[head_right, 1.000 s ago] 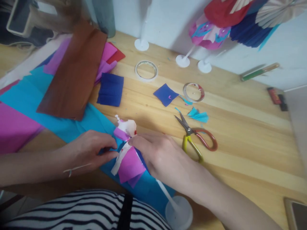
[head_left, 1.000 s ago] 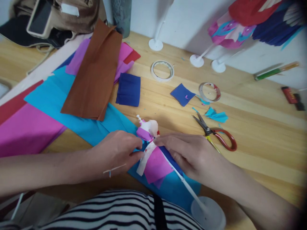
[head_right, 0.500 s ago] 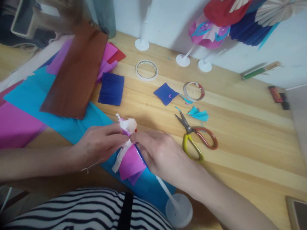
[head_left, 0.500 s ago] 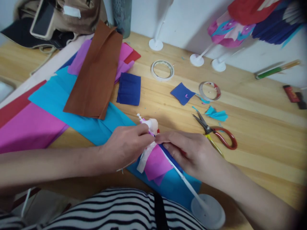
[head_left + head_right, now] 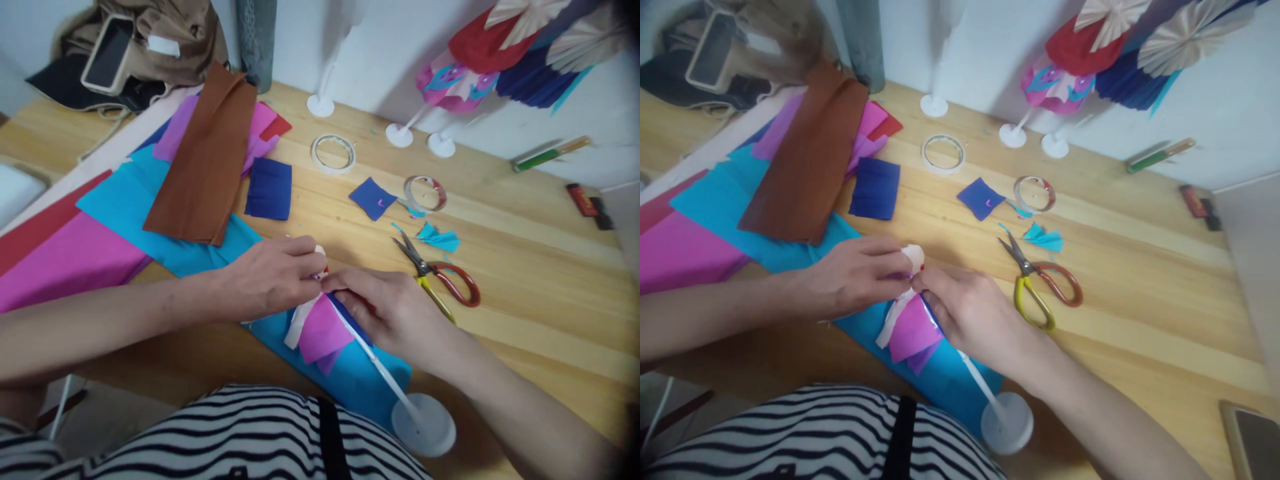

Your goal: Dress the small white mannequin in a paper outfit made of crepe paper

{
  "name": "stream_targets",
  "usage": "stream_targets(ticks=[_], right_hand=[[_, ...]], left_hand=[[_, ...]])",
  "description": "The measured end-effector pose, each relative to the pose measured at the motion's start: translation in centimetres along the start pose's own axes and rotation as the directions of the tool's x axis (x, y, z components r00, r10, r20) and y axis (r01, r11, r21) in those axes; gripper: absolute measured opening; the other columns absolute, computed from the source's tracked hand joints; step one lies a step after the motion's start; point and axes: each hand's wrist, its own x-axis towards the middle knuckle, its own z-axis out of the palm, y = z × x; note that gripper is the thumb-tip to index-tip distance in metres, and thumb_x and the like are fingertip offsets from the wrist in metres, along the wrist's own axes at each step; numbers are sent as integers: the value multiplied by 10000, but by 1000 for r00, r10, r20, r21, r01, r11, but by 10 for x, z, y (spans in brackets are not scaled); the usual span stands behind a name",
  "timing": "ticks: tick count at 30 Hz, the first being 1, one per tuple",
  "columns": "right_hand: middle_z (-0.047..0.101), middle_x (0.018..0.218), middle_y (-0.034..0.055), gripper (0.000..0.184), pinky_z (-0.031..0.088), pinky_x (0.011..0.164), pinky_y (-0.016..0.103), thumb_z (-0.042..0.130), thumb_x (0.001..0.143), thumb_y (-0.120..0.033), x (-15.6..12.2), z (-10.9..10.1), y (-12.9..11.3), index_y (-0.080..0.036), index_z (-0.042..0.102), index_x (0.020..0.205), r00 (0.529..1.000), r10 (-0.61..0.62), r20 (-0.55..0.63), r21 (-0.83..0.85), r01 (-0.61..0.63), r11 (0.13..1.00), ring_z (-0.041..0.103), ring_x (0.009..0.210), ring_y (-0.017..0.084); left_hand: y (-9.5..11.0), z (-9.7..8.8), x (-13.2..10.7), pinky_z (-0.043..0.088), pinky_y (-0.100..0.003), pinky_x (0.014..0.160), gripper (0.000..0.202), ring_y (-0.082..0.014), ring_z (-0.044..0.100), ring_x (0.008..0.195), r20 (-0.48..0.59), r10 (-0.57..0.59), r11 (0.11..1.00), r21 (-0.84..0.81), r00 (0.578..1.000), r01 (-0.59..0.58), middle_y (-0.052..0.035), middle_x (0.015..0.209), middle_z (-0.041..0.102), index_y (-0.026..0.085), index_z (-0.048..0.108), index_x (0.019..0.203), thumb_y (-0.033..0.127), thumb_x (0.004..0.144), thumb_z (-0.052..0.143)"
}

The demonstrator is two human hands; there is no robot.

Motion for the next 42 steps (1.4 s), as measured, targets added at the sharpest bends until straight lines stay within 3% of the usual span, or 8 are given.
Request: stream_targets(ticks=[5,10,14,19,23,30,37,42], right_hand=[[791,915,43,198,571,659,283,482,986,-124,0,1,1,-212,652,1039,1000,19,6,-1,-19,1000,765,770,189],[790,932,40,193,579,693,273,486,987,-137,0,3,1,-224,657,1011,999,46,-20,96,-44,994,756,781,166],[770,895,39,149,598,710,312,545,947,-128,-2,5,1,-226,650,989,985,129,-118,132,-113,985,741,786,184],[717,884,52,145,601,733,351,560,937,-128,2,6,-4,-236,656,945,963,115,-245,49,-106,993,711,822,206],[700,804,57,226,572,673,341,531,921,-89,9,6,-4,-225,702,863,989,46,-142,13,-44,999,679,770,208],[722,837,87,258,566,718,413,535,939,-126,9,9,-2,-212,775,902,998,-40,-55,-75,36,997,637,800,242],[750,893,94,254,576,719,434,552,919,-101,7,6,-3,-236,741,816,999,-36,-26,-103,33,994,666,846,271],[741,866,82,274,587,719,410,539,913,-78,9,5,-2,-226,743,803,999,-27,-37,-57,25,998,664,830,246]], left_hand=[[-5,0,-5,464,-348,875,215,-220,577,1030,48,17,999,31,999,-19,-60,1069,695,170,716,995,193,1044,508],[-8,1,-4,446,-346,871,155,-218,578,1027,25,154,982,107,988,-155,-49,955,693,184,708,958,159,1007,564],[-11,-1,-1,428,-337,979,189,-199,576,1099,44,166,985,44,985,-167,-38,1002,708,219,706,930,158,1015,549],[-15,-2,0,404,-356,1053,259,-203,567,1176,135,123,992,24,983,-128,-44,1049,714,231,715,990,217,1064,467],[-15,-3,1,414,-353,1050,246,-191,577,1138,84,116,993,-17,990,-114,-52,1015,709,229,726,987,193,1050,491],[-14,0,-4,414,-377,1049,293,-207,562,1094,118,88,996,-34,989,-85,-58,979,704,243,725,1003,207,1062,440],[-5,8,-11,475,-317,937,332,-182,552,1010,-188,-84,991,-116,979,63,-42,1014,709,210,694,907,163,1051,399],[4,15,2,490,-359,997,300,-212,585,1102,-68,-155,976,-162,986,142,-50,1118,716,176,714,827,151,1016,483]])
